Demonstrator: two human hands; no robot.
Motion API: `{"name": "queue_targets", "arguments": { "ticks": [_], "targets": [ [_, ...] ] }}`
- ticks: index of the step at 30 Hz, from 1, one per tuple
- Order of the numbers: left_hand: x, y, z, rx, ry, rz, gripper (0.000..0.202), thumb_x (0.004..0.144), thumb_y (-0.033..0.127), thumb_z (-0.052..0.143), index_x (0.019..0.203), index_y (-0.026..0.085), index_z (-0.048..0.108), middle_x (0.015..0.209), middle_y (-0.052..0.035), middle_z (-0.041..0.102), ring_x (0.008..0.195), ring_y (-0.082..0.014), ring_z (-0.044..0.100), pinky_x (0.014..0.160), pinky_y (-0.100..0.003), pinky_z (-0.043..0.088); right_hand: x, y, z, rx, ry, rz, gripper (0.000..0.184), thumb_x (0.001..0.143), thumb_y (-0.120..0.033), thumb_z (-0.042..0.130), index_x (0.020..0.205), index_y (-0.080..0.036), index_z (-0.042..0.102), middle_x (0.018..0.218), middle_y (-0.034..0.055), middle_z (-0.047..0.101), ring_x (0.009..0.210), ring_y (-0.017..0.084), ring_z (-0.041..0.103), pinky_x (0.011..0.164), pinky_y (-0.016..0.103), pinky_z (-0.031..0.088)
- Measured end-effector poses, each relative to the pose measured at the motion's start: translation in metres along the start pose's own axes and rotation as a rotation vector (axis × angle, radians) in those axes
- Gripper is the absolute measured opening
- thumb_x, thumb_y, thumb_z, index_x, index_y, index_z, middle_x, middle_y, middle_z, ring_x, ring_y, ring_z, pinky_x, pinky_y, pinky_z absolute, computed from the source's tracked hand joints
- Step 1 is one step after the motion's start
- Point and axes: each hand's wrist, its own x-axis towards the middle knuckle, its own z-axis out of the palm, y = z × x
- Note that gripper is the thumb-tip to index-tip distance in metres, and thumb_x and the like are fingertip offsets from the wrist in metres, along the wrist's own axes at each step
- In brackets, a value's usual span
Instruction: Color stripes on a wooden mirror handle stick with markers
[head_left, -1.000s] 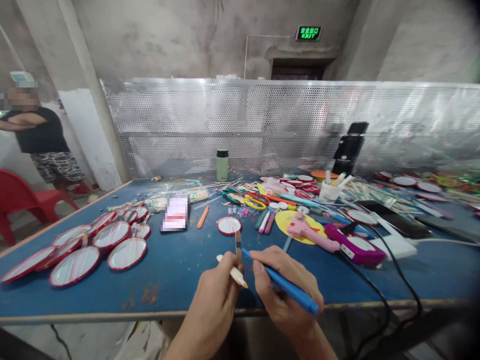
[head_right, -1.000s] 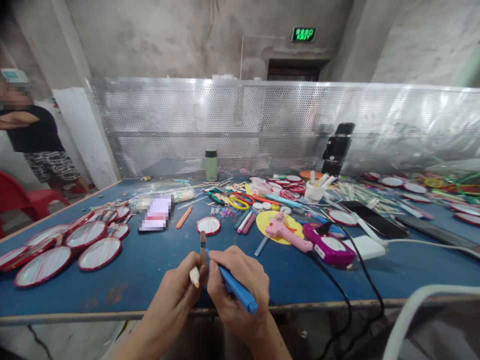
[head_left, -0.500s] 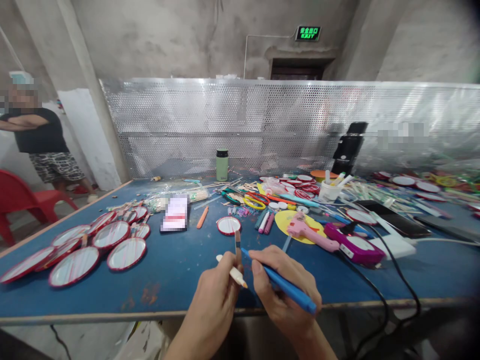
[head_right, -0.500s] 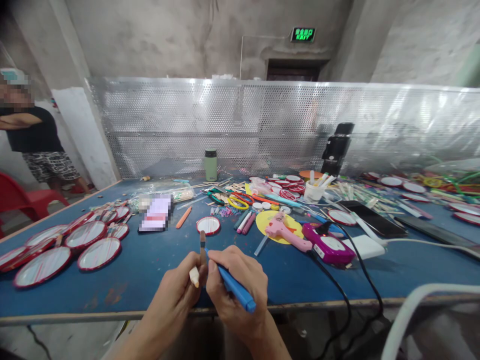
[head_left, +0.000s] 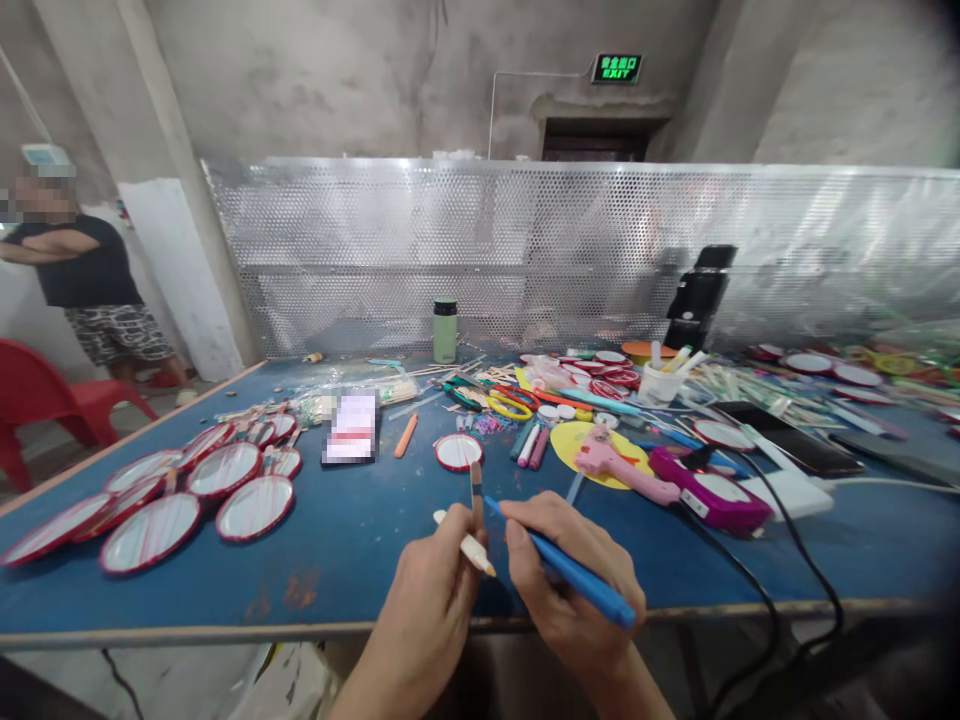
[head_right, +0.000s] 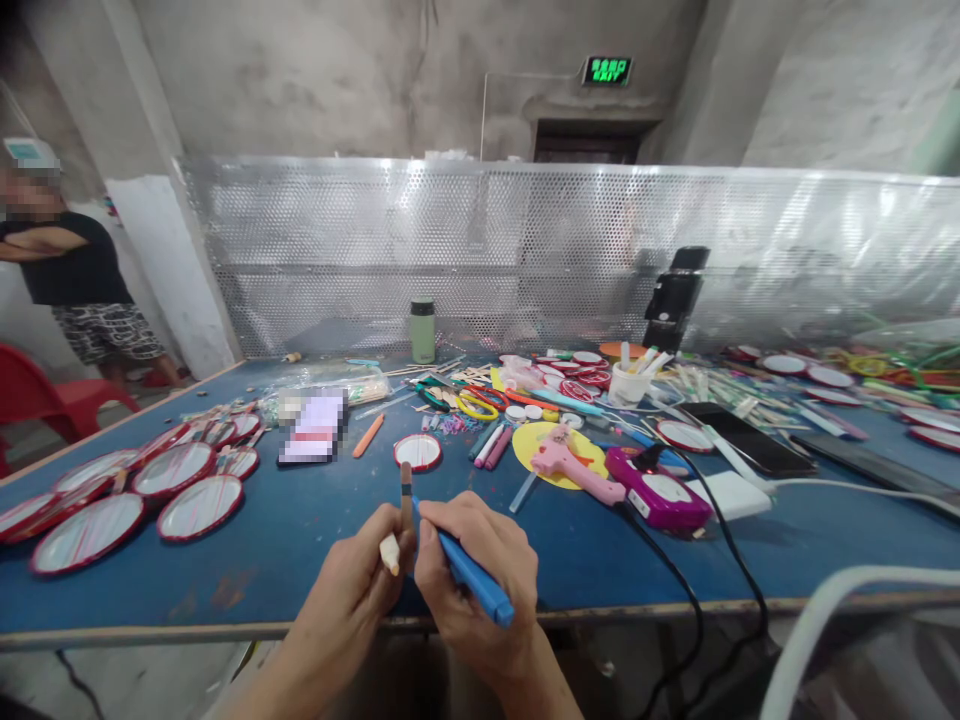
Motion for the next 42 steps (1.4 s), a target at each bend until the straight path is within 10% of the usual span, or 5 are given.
{"name": "queue_targets", "arguments": {
  "ticks": [42],
  "targets": [
    [0.0, -0.0004, 0.0006, 0.034, 0.004, -0.01, 0.018, 0.099, 0.026, 0.037, 0.083, 0.022, 0.043, 0.07, 0.0045, 0.053, 0.062, -0.0131, 0.046, 0.059, -0.023, 0.03, 0.001, -0.002, 0.0008, 0.014, -0.009, -0.011, 0.014, 0.086, -0.008, 0.059, 0.093, -0.018, 0.066, 0.076, 0.0023, 0.072, 0.069, 0.016, 0.07, 0.061, 0.025, 0.056]
  ]
}}
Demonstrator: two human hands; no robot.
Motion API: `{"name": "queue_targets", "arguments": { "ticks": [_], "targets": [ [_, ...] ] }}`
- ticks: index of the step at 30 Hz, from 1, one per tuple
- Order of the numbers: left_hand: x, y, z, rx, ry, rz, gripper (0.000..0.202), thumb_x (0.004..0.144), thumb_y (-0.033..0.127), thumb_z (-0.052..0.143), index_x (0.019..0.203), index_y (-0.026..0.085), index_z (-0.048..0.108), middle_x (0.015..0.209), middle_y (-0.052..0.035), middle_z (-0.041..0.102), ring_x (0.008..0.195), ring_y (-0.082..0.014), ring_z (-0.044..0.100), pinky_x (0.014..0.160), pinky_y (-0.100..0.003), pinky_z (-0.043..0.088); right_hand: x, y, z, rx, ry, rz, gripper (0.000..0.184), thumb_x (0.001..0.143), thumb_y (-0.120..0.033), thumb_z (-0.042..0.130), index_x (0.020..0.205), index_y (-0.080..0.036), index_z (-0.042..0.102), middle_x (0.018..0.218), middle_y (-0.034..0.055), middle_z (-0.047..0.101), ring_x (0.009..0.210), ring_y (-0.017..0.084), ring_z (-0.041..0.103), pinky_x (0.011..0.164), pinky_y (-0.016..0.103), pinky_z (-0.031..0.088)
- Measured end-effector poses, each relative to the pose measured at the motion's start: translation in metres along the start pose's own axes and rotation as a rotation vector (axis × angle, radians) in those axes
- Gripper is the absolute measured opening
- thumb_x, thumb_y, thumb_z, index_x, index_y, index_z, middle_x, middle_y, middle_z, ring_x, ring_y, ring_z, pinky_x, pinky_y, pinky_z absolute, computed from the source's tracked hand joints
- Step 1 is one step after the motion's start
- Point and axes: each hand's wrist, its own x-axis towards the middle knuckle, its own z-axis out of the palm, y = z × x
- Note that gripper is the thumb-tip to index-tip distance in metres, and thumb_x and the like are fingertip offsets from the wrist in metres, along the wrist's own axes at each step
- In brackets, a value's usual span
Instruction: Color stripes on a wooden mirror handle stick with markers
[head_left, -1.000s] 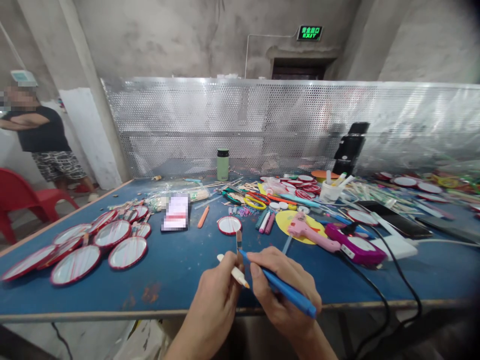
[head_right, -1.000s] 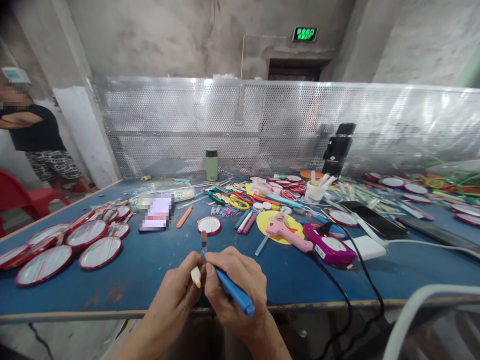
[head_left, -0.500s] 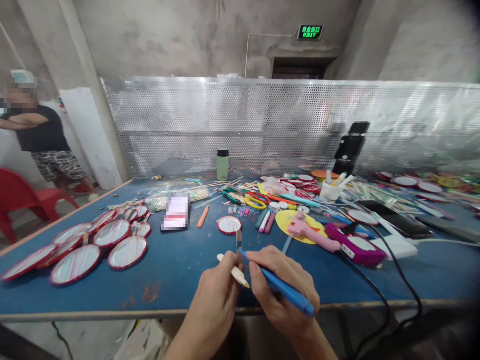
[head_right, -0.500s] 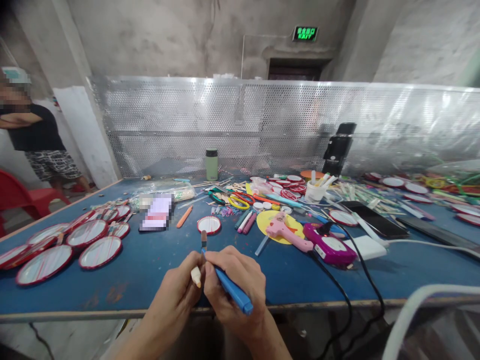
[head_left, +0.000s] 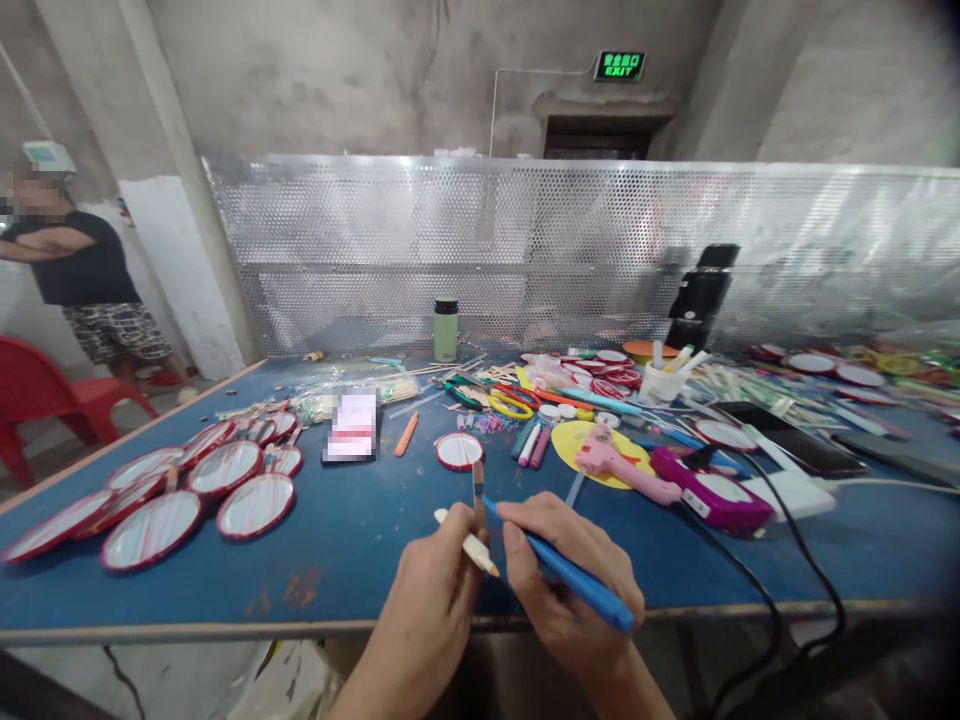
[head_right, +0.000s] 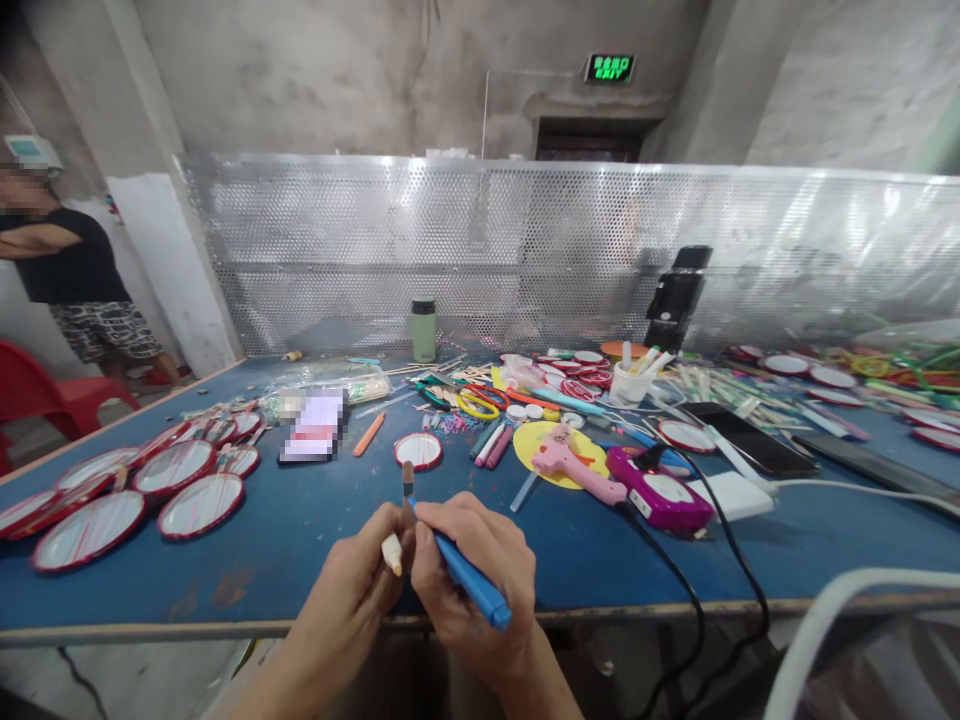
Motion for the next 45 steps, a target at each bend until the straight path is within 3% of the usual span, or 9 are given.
{"name": "queue_targets", "arguments": {
  "ticks": [45],
  "targets": [
    [0.0001, -0.0019, 0.001, -0.018, -0.006, 0.006, 0.019, 0.101, 0.027, 0.036, 0.085, 0.022, 0.045, 0.071, 0.0043, 0.055, 0.064, -0.0127, 0.046, 0.059, -0.023, 0.029, -0.0018, 0.0016, 0.0013, -0.024, 0.025, -0.001, 0.014, 0.086, -0.006, 0.06, 0.094, -0.017, 0.066, 0.077, 0.0017, 0.07, 0.07, 0.013, 0.068, 0.063, 0.023, 0.053]
  ]
}}
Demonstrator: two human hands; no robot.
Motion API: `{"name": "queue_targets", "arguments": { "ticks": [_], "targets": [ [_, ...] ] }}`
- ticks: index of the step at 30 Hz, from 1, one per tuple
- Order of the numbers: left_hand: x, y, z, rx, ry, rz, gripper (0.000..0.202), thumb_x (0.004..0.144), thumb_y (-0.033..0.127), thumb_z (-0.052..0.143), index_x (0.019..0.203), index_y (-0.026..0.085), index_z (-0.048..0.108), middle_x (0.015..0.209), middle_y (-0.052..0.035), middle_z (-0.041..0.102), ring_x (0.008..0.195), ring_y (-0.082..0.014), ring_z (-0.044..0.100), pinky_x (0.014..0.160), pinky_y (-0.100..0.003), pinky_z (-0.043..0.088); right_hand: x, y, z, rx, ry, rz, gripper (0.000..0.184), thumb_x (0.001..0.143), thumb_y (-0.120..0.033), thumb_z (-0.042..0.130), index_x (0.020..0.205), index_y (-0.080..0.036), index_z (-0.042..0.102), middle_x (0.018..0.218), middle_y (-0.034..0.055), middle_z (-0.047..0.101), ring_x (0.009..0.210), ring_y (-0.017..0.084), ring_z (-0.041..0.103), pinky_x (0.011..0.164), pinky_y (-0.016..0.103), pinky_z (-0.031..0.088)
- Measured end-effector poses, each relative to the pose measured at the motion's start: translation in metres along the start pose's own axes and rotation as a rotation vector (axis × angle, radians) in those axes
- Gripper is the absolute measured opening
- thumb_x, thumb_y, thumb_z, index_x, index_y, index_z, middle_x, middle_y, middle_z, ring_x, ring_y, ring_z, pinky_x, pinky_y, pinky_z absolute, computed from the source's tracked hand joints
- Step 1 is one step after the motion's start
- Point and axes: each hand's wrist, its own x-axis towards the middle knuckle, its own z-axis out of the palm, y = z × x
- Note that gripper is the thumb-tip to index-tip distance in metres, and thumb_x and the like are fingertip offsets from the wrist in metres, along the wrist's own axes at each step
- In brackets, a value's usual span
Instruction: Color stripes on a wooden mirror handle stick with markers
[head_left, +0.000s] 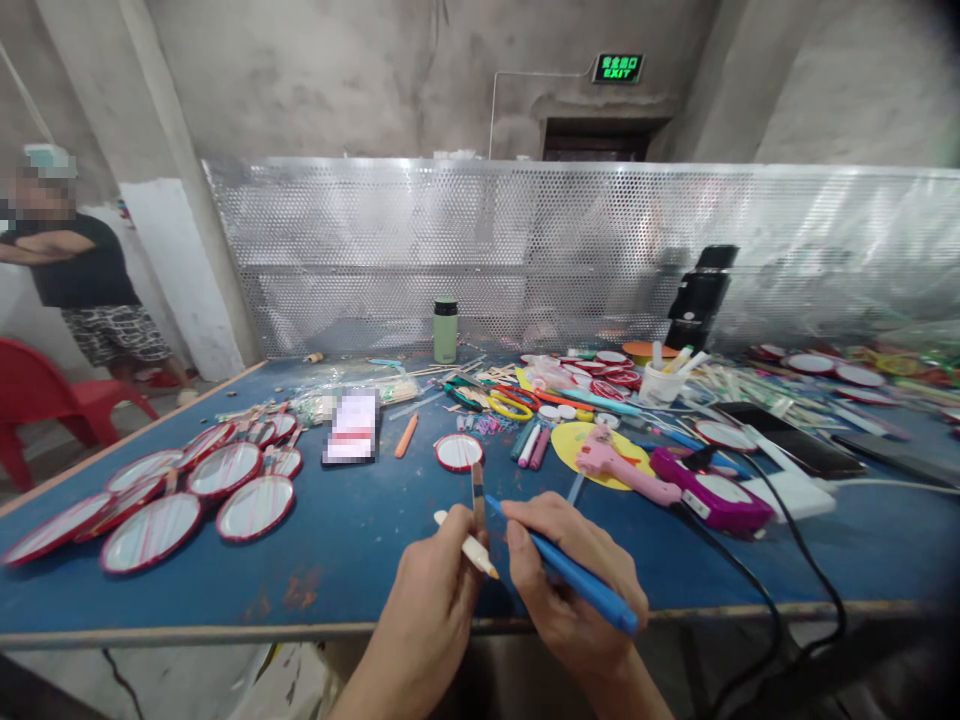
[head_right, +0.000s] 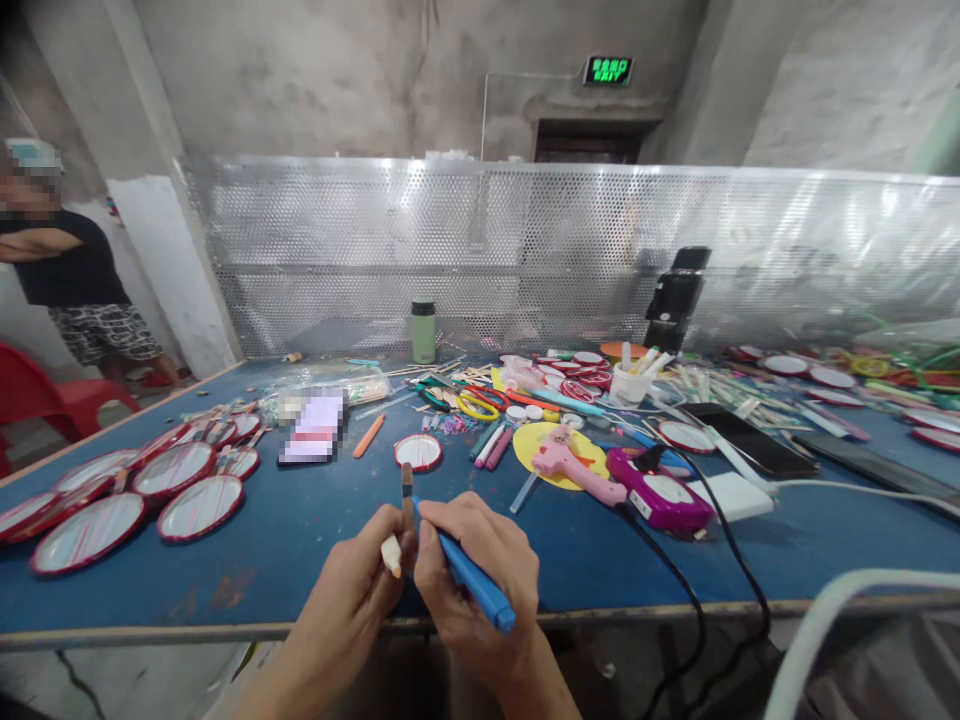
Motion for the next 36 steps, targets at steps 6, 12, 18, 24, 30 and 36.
{"name": "queue_targets", "arguments": {
  "ticks": [6, 12, 18, 24, 30, 36],
  "targets": [
    [-0.0005, 0.0002, 0.0005, -0.002, 0.008, 0.002, 0.019, 0.1, 0.027, 0.037, 0.082, 0.022, 0.043, 0.07, 0.0048, 0.053, 0.063, -0.0125, 0.045, 0.059, -0.023, 0.028, -0.0007, 0.0013, -0.0007, -0.002, -0.004, -0.005, 0.015, 0.085, -0.005, 0.06, 0.094, -0.017, 0.065, 0.077, 0.0018, 0.07, 0.071, 0.013, 0.068, 0.066, 0.023, 0.053],
    [0.0008, -0.0002, 0.0009, 0.007, 0.016, 0.001, 0.02, 0.1, 0.028, 0.037, 0.081, 0.022, 0.042, 0.068, 0.005, 0.051, 0.062, -0.0127, 0.044, 0.058, -0.024, 0.026, 0.0014, 0.0001, -0.0008, -0.011, 0.005, -0.006, 0.015, 0.086, -0.005, 0.059, 0.094, -0.017, 0.065, 0.077, 0.0018, 0.071, 0.07, 0.012, 0.068, 0.064, 0.023, 0.053],
    [0.0011, -0.002, 0.0, -0.006, 0.007, 0.012, 0.02, 0.1, 0.031, 0.038, 0.084, 0.022, 0.044, 0.07, 0.0048, 0.053, 0.063, -0.0126, 0.045, 0.059, -0.023, 0.029, 0.0017, -0.0003, -0.0002, 0.008, -0.01, -0.016, 0.014, 0.085, -0.006, 0.06, 0.093, -0.016, 0.065, 0.076, 0.0018, 0.07, 0.07, 0.013, 0.069, 0.065, 0.023, 0.053],
    [0.0008, -0.0018, 0.0006, 0.002, 0.005, 0.016, 0.02, 0.101, 0.03, 0.036, 0.084, 0.022, 0.044, 0.07, 0.0051, 0.052, 0.063, -0.0126, 0.044, 0.059, -0.023, 0.028, 0.001, 0.0, -0.0004, 0.015, -0.008, -0.004, 0.014, 0.086, -0.006, 0.059, 0.092, -0.016, 0.065, 0.075, 0.0014, 0.07, 0.07, 0.013, 0.069, 0.065, 0.023, 0.053],
    [0.0, -0.002, 0.0005, 0.011, 0.002, 0.008, 0.019, 0.1, 0.028, 0.036, 0.084, 0.022, 0.044, 0.069, 0.0051, 0.051, 0.062, -0.0127, 0.043, 0.058, -0.023, 0.027, -0.0008, 0.0013, -0.0007, -0.026, -0.011, -0.012, 0.013, 0.086, -0.007, 0.059, 0.092, -0.017, 0.065, 0.077, 0.0017, 0.071, 0.072, 0.013, 0.069, 0.066, 0.023, 0.053],
    [-0.0001, -0.0013, 0.0007, 0.018, 0.005, -0.002, 0.019, 0.1, 0.028, 0.036, 0.083, 0.022, 0.044, 0.068, 0.0052, 0.05, 0.062, -0.013, 0.043, 0.058, -0.024, 0.027, -0.0023, 0.0021, -0.0012, -0.02, 0.003, -0.018, 0.014, 0.085, -0.005, 0.06, 0.093, -0.016, 0.065, 0.076, 0.0016, 0.07, 0.072, 0.013, 0.069, 0.068, 0.024, 0.053]
  ]
}}
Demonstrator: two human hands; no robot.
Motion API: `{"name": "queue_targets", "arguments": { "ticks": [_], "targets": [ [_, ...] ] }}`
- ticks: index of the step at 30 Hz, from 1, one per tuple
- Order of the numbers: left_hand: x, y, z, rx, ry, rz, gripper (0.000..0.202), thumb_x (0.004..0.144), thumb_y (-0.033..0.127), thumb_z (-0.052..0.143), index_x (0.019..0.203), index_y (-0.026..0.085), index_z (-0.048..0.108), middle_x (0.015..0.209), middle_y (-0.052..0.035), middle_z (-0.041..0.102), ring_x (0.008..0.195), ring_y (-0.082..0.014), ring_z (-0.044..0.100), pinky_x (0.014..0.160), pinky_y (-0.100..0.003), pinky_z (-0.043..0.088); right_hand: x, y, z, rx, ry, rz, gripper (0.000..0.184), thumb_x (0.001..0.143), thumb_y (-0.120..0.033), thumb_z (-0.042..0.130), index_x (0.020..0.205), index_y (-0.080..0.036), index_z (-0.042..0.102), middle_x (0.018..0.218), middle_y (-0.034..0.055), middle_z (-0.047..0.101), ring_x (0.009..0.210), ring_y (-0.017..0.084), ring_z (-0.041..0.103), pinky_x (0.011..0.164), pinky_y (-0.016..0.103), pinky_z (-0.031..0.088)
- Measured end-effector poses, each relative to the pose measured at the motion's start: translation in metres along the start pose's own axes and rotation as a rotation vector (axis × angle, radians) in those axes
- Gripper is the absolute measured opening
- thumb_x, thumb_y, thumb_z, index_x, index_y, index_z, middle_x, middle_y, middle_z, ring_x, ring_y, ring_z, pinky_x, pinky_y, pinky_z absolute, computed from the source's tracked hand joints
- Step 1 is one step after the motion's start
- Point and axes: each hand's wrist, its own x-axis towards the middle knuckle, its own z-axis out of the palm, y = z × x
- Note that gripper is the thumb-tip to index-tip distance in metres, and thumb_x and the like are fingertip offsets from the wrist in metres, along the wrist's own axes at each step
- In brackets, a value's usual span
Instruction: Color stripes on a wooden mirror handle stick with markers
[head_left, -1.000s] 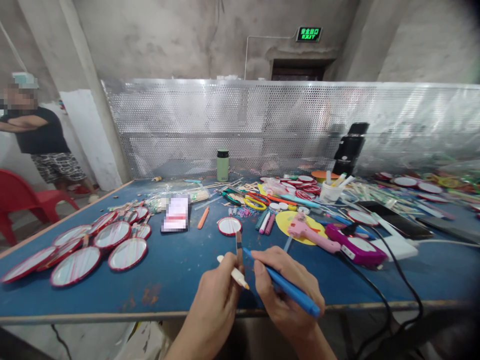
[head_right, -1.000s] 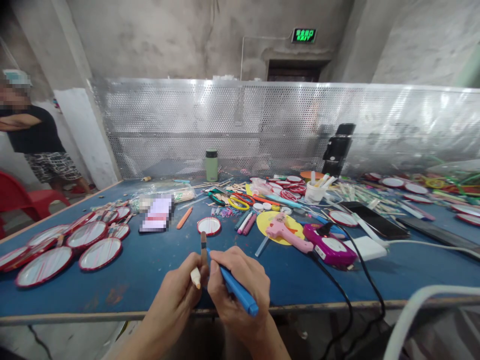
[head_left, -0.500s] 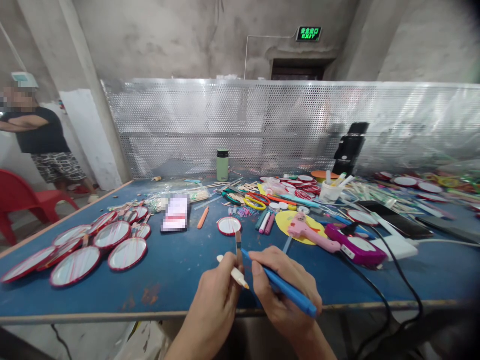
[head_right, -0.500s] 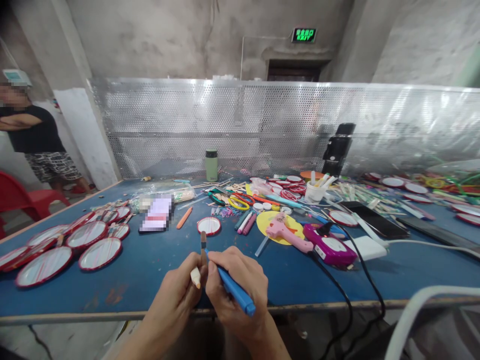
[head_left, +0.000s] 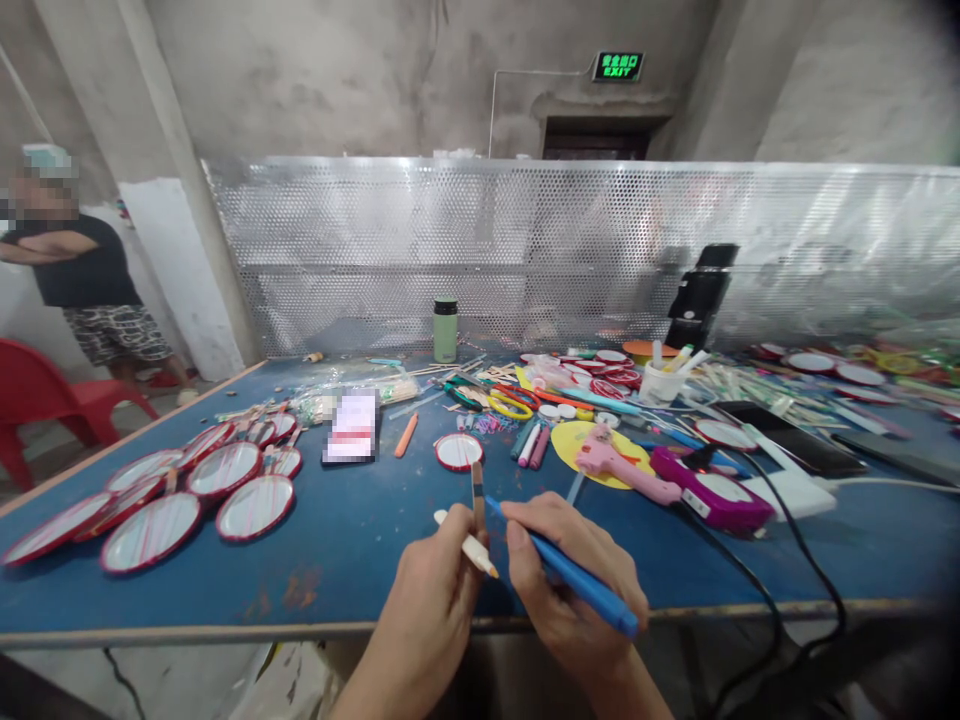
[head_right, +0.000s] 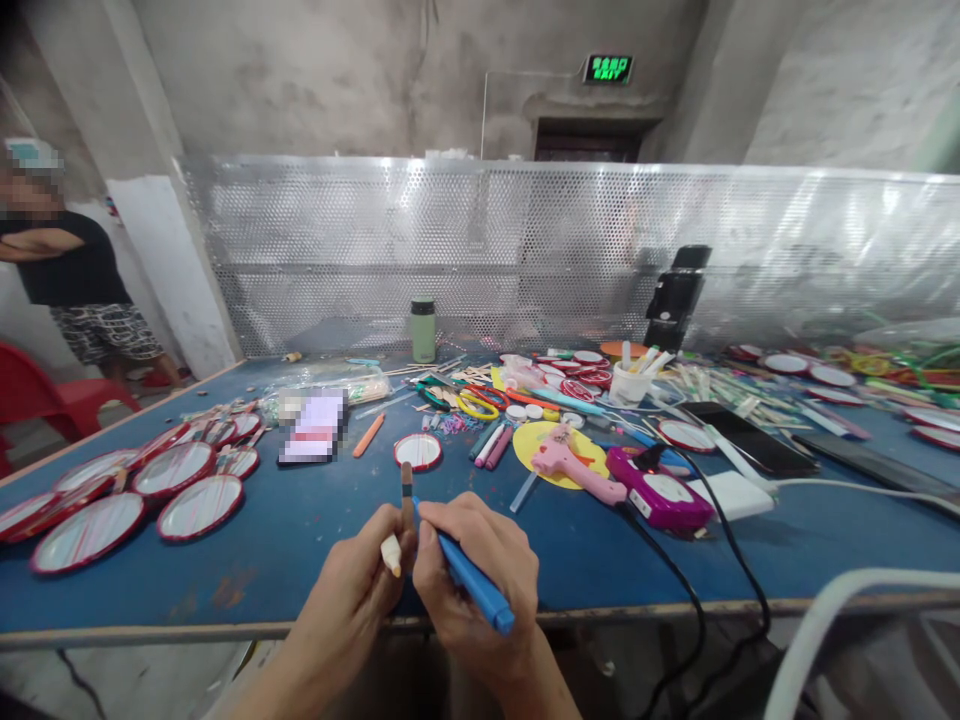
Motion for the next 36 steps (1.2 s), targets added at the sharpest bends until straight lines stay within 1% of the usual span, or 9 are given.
{"name": "queue_targets", "arguments": {
  "ticks": [3, 8, 13, 20, 26, 30, 36],
  "targets": [
    [0.0003, -0.0003, 0.0, -0.013, -0.001, 0.001, 0.02, 0.1, 0.03, 0.036, 0.085, 0.022, 0.046, 0.069, 0.0046, 0.052, 0.063, -0.013, 0.045, 0.059, -0.023, 0.028, 0.001, -0.0005, 0.0009, 0.018, -0.002, -0.003, 0.015, 0.085, -0.005, 0.06, 0.094, -0.016, 0.065, 0.077, 0.0018, 0.07, 0.071, 0.013, 0.069, 0.068, 0.024, 0.054],
    [-0.0007, 0.0006, -0.001, -0.003, -0.001, 0.008, 0.021, 0.101, 0.031, 0.037, 0.085, 0.022, 0.046, 0.071, 0.0039, 0.055, 0.064, -0.013, 0.047, 0.059, -0.023, 0.029, 0.0029, -0.002, 0.0011, -0.004, 0.009, 0.006, 0.014, 0.085, -0.006, 0.06, 0.093, -0.017, 0.065, 0.076, 0.0015, 0.07, 0.072, 0.013, 0.069, 0.065, 0.023, 0.053],
    [-0.0002, 0.0038, -0.0011, -0.007, 0.014, 0.008, 0.02, 0.1, 0.029, 0.037, 0.082, 0.022, 0.044, 0.069, 0.0039, 0.055, 0.062, -0.0129, 0.046, 0.058, -0.022, 0.029, 0.0036, -0.0027, 0.0008, 0.024, -0.014, 0.011, 0.015, 0.085, -0.005, 0.059, 0.093, -0.017, 0.065, 0.076, 0.0017, 0.07, 0.069, 0.014, 0.069, 0.063, 0.024, 0.054],
    [0.0005, 0.0016, -0.0003, -0.014, 0.006, 0.013, 0.02, 0.1, 0.028, 0.037, 0.082, 0.022, 0.043, 0.069, 0.0051, 0.052, 0.061, -0.0122, 0.043, 0.057, -0.022, 0.028, 0.0029, -0.0024, 0.0007, 0.016, -0.003, 0.015, 0.015, 0.085, -0.006, 0.059, 0.093, -0.018, 0.065, 0.075, 0.0019, 0.07, 0.069, 0.014, 0.069, 0.062, 0.024, 0.054],
    [-0.0008, 0.0019, -0.0009, -0.021, 0.004, 0.017, 0.019, 0.1, 0.027, 0.036, 0.083, 0.022, 0.043, 0.07, 0.0052, 0.052, 0.062, -0.0122, 0.043, 0.058, -0.022, 0.028, 0.0026, -0.0022, 0.0005, 0.03, -0.011, 0.015, 0.016, 0.085, -0.005, 0.06, 0.094, -0.017, 0.065, 0.076, 0.0019, 0.07, 0.069, 0.013, 0.069, 0.063, 0.025, 0.054],
    [-0.0002, 0.0014, -0.0013, -0.002, 0.004, 0.004, 0.02, 0.1, 0.027, 0.036, 0.083, 0.022, 0.043, 0.069, 0.005, 0.052, 0.062, -0.0123, 0.044, 0.058, -0.022, 0.028, 0.0025, -0.0028, 0.0004, 0.006, 0.003, 0.005, 0.016, 0.085, -0.006, 0.06, 0.094, -0.017, 0.065, 0.077, 0.0023, 0.071, 0.069, 0.014, 0.069, 0.062, 0.025, 0.054],
    [0.0006, 0.0008, -0.0003, 0.009, 0.01, 0.022, 0.02, 0.1, 0.028, 0.037, 0.082, 0.023, 0.042, 0.069, 0.0045, 0.053, 0.061, -0.0127, 0.045, 0.058, -0.022, 0.028, 0.0027, -0.0016, 0.0004, -0.006, 0.012, 0.003, 0.014, 0.085, -0.006, 0.059, 0.093, -0.017, 0.065, 0.075, 0.0022, 0.07, 0.068, 0.015, 0.069, 0.061, 0.025, 0.054]
  ]
}}
